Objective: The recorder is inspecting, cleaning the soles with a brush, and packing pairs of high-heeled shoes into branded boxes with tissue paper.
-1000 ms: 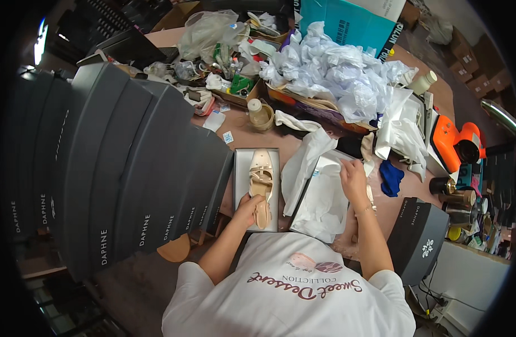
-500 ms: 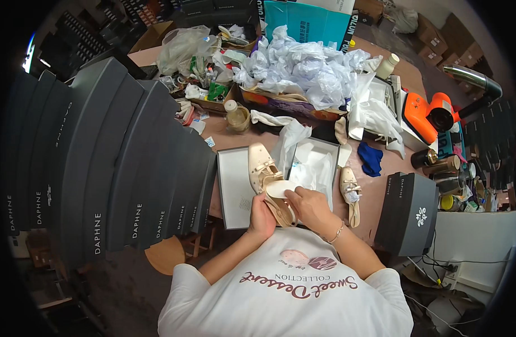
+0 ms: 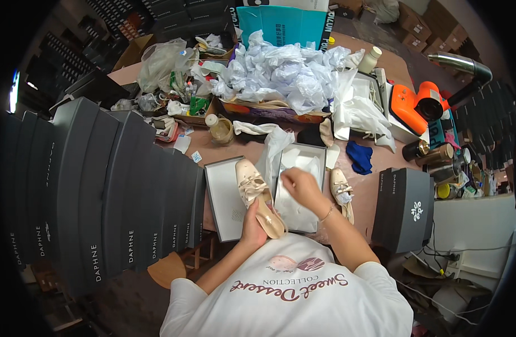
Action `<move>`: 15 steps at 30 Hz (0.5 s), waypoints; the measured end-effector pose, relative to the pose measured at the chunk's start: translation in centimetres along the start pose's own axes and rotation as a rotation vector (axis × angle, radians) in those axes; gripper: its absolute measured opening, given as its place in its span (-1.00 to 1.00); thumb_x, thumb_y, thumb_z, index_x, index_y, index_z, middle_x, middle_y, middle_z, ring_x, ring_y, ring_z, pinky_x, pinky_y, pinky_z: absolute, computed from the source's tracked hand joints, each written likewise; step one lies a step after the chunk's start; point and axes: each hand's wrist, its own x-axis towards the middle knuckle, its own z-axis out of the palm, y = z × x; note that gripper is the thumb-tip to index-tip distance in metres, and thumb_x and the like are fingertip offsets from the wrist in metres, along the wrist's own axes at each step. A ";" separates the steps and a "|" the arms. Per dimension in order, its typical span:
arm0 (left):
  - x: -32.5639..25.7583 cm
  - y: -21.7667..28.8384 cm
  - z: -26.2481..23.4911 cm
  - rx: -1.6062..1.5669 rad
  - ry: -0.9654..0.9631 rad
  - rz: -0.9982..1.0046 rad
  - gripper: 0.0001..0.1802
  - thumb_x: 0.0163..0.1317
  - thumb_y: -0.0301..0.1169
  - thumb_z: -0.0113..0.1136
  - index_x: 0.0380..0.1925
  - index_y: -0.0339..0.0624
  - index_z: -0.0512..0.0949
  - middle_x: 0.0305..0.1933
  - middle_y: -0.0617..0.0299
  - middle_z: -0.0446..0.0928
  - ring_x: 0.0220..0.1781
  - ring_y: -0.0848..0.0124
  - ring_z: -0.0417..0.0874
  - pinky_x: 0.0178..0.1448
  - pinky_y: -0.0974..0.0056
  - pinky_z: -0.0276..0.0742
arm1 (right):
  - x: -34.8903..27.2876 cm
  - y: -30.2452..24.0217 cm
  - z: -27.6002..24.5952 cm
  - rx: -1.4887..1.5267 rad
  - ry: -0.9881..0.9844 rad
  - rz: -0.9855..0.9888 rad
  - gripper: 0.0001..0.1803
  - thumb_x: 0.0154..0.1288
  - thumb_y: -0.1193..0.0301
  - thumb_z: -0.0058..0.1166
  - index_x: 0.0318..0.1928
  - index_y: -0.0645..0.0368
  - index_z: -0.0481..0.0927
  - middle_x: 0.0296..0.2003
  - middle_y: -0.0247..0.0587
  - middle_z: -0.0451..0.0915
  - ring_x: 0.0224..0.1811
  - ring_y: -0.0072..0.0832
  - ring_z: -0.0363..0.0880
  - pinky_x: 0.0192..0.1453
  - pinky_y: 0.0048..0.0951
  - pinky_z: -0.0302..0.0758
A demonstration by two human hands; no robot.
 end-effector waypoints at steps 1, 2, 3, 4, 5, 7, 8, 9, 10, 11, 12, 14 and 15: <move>0.5 0.2 -0.4 0.025 0.034 -0.062 -0.52 0.29 0.04 -0.06 -0.11 -0.17 0.38 -0.33 0.15 0.43 -0.27 0.29 0.51 -0.05 0.13 0.50 | 1.4 3.0 -0.9 -0.224 -0.095 0.099 -0.72 0.16 0.35 0.09 -0.21 0.32 0.53 -0.47 -0.11 0.60 -0.46 -0.24 0.59 -0.35 -0.23 0.49; 0.6 0.4 -0.7 0.061 0.072 -0.134 -0.53 0.29 0.03 -0.05 -0.14 -0.19 0.39 -0.36 0.14 0.43 -0.31 0.28 0.52 -0.09 0.15 0.52 | 2.3 6.3 -1.0 -0.442 -0.185 0.207 -0.67 0.17 0.34 0.13 -0.18 0.37 0.52 -0.51 -0.06 0.60 -0.47 -0.24 0.61 -0.35 -0.24 0.50; 0.4 0.6 -0.7 0.055 0.075 -0.139 -0.53 0.29 0.03 -0.05 -0.16 -0.20 0.39 -0.37 0.13 0.43 -0.31 0.28 0.52 -0.10 0.16 0.52 | 2.9 8.3 -0.5 -0.226 -0.224 0.478 -0.73 0.15 0.33 0.15 -0.28 0.32 0.51 -0.55 -0.12 0.57 -0.51 -0.31 0.58 -0.40 -0.26 0.48; 0.5 0.9 -0.4 0.045 0.072 -0.133 -0.53 0.29 0.03 -0.05 -0.18 -0.21 0.39 -0.39 0.13 0.44 -0.32 0.27 0.52 -0.11 0.16 0.52 | 3.9 9.9 0.1 -0.007 -0.261 0.732 -0.76 0.14 0.32 0.17 -0.37 0.27 0.51 -0.59 -0.18 0.53 -0.56 -0.38 0.54 -0.44 -0.29 0.46; 0.7 1.2 0.0 0.035 0.072 -0.128 -0.53 0.29 0.02 -0.04 -0.21 -0.22 0.40 -0.40 0.12 0.44 -0.32 0.27 0.53 -0.12 0.17 0.53 | 4.2 11.8 1.1 0.171 -0.174 0.808 -0.76 0.14 0.33 0.19 -0.38 0.26 0.50 -0.60 -0.23 0.50 -0.57 -0.45 0.50 -0.46 -0.36 0.42; 0.7 1.3 0.5 0.008 0.059 -0.151 -0.51 0.29 0.04 -0.05 -0.20 -0.23 0.39 -0.39 0.12 0.44 -0.31 0.26 0.53 -0.11 0.15 0.53 | 3.4 13.6 3.5 0.525 -0.025 0.974 -0.75 0.13 0.34 0.21 -0.39 0.26 0.47 -0.62 -0.32 0.45 -0.59 -0.58 0.41 -0.50 -0.50 0.36; 0.8 1.3 0.6 -0.006 0.052 -0.169 -0.50 0.29 0.05 -0.06 -0.19 -0.24 0.39 -0.39 0.11 0.44 -0.31 0.26 0.54 -0.10 0.15 0.53 | 2.9 13.8 4.2 0.530 0.048 0.849 -0.75 0.12 0.35 0.22 -0.40 0.26 0.46 -0.62 -0.35 0.42 -0.58 -0.61 0.37 -0.50 -0.53 0.33; 1.2 1.2 0.4 -0.010 0.022 -0.201 -0.46 0.29 0.08 -0.10 -0.14 -0.23 0.39 -0.40 0.11 0.43 -0.30 0.24 0.54 -0.10 0.14 0.53 | 2.3 14.0 4.7 0.537 0.125 0.727 -0.75 0.12 0.36 0.23 -0.41 0.26 0.45 -0.62 -0.39 0.40 -0.58 -0.64 0.33 -0.50 -0.56 0.29; 1.1 1.0 0.2 -0.010 0.051 -0.200 -0.45 0.29 0.10 -0.11 -0.11 -0.23 0.38 -0.38 0.11 0.44 -0.30 0.25 0.54 -0.10 0.14 0.53 | 1.4 13.5 4.9 0.539 0.203 0.612 -0.74 0.11 0.37 0.24 -0.41 0.25 0.43 -0.62 -0.42 0.37 -0.58 -0.67 0.29 -0.50 -0.60 0.26; 1.2 0.9 0.1 -0.005 0.068 -0.199 -0.43 0.29 0.11 -0.11 -0.08 -0.23 0.37 -0.36 0.11 0.44 -0.29 0.25 0.54 -0.09 0.14 0.53 | 0.6 12.1 4.2 0.526 0.175 0.540 -0.76 0.11 0.39 0.23 -0.41 0.24 0.44 -0.60 -0.39 0.39 -0.57 -0.66 0.30 -0.51 -0.59 0.26; 1.6 1.0 0.3 -0.001 0.075 -0.193 -0.41 0.29 0.12 -0.12 -0.05 -0.23 0.36 -0.35 0.11 0.45 -0.29 0.25 0.54 -0.08 0.14 0.53 | 0.4 9.9 2.6 0.507 0.151 0.456 -0.79 0.11 0.40 0.23 -0.41 0.23 0.45 -0.58 -0.36 0.41 -0.56 -0.64 0.31 -0.51 -0.57 0.27; 1.9 0.8 -0.2 0.017 0.058 -0.212 -0.39 0.30 0.14 -0.17 -0.01 -0.21 0.35 -0.27 0.10 0.46 -0.25 0.26 0.55 -0.05 0.14 0.53 | -0.4 3.6 -0.9 0.399 0.033 0.223 -0.82 0.10 0.42 0.23 -0.40 0.20 0.48 -0.55 -0.32 0.45 -0.54 -0.56 0.36 -0.47 -0.52 0.30; 2.1 0.7 -0.2 0.037 0.040 -0.227 -0.38 0.31 0.15 -0.19 0.01 -0.20 0.34 -0.23 0.09 0.47 -0.23 0.27 0.55 -0.04 0.14 0.53 | -0.3 0.0 -2.0 0.305 -0.055 0.072 -0.82 0.08 0.42 0.23 -0.39 0.18 0.49 -0.54 -0.30 0.47 -0.53 -0.50 0.39 -0.42 -0.48 0.33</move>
